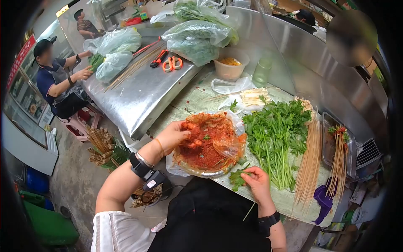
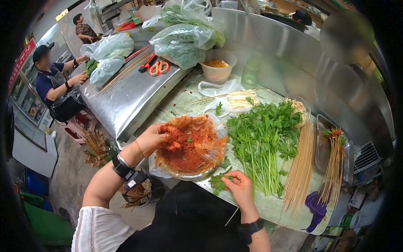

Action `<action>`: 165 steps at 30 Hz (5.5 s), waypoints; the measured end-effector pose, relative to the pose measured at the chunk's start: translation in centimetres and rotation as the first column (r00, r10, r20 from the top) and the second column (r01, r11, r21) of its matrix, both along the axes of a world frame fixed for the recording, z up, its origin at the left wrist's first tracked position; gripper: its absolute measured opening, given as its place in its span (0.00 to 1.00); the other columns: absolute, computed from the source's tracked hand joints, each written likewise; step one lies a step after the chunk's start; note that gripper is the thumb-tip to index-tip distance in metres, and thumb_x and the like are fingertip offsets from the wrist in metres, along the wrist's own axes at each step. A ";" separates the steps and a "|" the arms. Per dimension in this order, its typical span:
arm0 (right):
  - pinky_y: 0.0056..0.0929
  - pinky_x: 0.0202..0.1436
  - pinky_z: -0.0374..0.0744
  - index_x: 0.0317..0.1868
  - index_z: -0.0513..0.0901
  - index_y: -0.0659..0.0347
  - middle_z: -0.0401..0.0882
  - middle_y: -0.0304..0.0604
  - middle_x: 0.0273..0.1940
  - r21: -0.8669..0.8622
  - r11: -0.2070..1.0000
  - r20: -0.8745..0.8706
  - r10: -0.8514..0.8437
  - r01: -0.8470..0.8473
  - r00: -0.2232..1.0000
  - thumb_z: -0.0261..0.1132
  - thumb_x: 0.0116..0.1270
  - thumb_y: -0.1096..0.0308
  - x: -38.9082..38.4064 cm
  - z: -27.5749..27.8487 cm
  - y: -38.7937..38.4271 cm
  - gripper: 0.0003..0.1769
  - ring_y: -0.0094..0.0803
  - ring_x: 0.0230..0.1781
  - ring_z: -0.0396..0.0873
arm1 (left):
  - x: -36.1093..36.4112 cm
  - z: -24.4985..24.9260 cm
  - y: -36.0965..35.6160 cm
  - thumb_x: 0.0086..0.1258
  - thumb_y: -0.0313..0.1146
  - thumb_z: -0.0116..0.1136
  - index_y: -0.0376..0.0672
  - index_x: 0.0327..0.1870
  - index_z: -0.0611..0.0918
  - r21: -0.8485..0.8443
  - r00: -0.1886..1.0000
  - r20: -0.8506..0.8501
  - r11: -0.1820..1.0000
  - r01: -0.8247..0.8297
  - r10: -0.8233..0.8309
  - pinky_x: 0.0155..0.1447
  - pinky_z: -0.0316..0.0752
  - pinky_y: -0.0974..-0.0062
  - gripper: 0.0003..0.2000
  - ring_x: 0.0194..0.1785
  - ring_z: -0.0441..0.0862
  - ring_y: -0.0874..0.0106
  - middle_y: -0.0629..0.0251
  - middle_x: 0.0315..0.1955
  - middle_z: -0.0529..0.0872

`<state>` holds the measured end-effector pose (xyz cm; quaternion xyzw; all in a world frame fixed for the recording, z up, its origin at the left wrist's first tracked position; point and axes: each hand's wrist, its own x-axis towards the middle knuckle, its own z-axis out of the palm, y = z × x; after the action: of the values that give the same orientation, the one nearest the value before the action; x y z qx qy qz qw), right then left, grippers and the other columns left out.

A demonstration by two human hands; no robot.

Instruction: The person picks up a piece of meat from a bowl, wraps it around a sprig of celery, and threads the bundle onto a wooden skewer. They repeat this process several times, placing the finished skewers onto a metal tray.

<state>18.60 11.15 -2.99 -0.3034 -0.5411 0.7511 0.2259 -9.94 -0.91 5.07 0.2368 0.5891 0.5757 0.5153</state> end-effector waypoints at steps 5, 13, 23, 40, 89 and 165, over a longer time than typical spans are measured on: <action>0.14 0.36 0.74 0.37 0.76 0.66 0.77 0.36 0.32 -0.019 0.999 -0.072 -0.050 0.049 0.996 0.63 0.58 0.82 0.2 -0.2 -0.1 0.07 0.18 0.31 0.75 | 1.3 -0.9 -0.4 0.66 0.22 0.50 0.34 0.49 0.77 0.110 0.995 -0.081 0.993 -0.052 0.061 0.47 0.76 0.79 0.12 0.41 0.80 0.78 0.66 0.39 0.83; 0.19 0.47 0.73 0.36 0.78 0.67 0.73 0.38 0.39 0.214 0.976 -0.079 0.057 -0.039 0.995 0.63 0.55 0.84 0.4 6.8 1.8 0.08 0.21 0.41 0.73 | 3.0 -1.9 0.1 0.60 0.20 0.50 0.32 0.43 0.79 0.213 0.636 -0.764 0.974 0.084 0.112 0.43 0.73 0.81 0.11 0.38 0.75 0.83 0.68 0.34 0.83; 0.24 0.37 0.76 0.32 0.79 0.65 0.77 0.41 0.34 0.734 0.649 0.054 0.241 -0.202 0.969 0.65 0.51 0.79 -6.7 10.3 0.5 0.06 0.31 0.32 0.78 | 8.1 -1.4 -0.2 0.69 0.34 0.52 0.38 0.47 0.78 0.323 0.928 0.367 0.944 -0.063 -0.064 0.46 0.77 0.77 0.11 0.43 0.80 0.76 0.67 0.43 0.81; 0.23 0.36 0.76 0.37 0.80 0.64 0.79 0.39 0.34 0.805 0.593 0.155 -0.164 -0.028 0.974 0.65 0.56 0.76 -0.9 9.5 4.9 0.07 0.26 0.33 0.79 | 8.9 -3.5 0.9 0.56 0.15 0.52 0.31 0.41 0.81 0.306 0.949 -0.188 0.933 -0.189 0.254 0.47 0.75 0.79 0.11 0.39 0.81 0.75 0.62 0.36 0.84; 0.25 0.30 0.81 0.39 0.72 0.64 0.77 0.48 0.29 0.107 0.994 -0.295 0.024 0.008 0.955 0.52 0.68 0.68 -2.6 9.4 -1.1 0.07 0.31 0.26 0.78 | 8.5 -3.8 1.6 0.59 0.13 0.48 0.31 0.48 0.77 0.358 0.856 0.364 0.794 -0.492 0.366 0.50 0.76 0.77 0.15 0.45 0.80 0.73 0.60 0.43 0.82; 0.29 0.33 0.81 0.37 0.74 0.67 0.78 0.52 0.33 0.328 0.915 -0.326 -0.121 0.233 0.938 0.49 0.71 0.61 -2.9 9.4 -1.4 0.16 0.36 0.27 0.81 | 9.6 -3.4 0.8 0.65 0.19 0.49 0.30 0.51 0.74 0.375 0.818 0.514 0.790 -0.484 0.257 0.55 0.74 0.74 0.13 0.50 0.78 0.69 0.57 0.47 0.80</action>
<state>15.70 9.73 6.39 -0.1879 -0.5996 0.6518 0.4247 -0.30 -0.15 1.64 0.1002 0.3281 0.8353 0.4296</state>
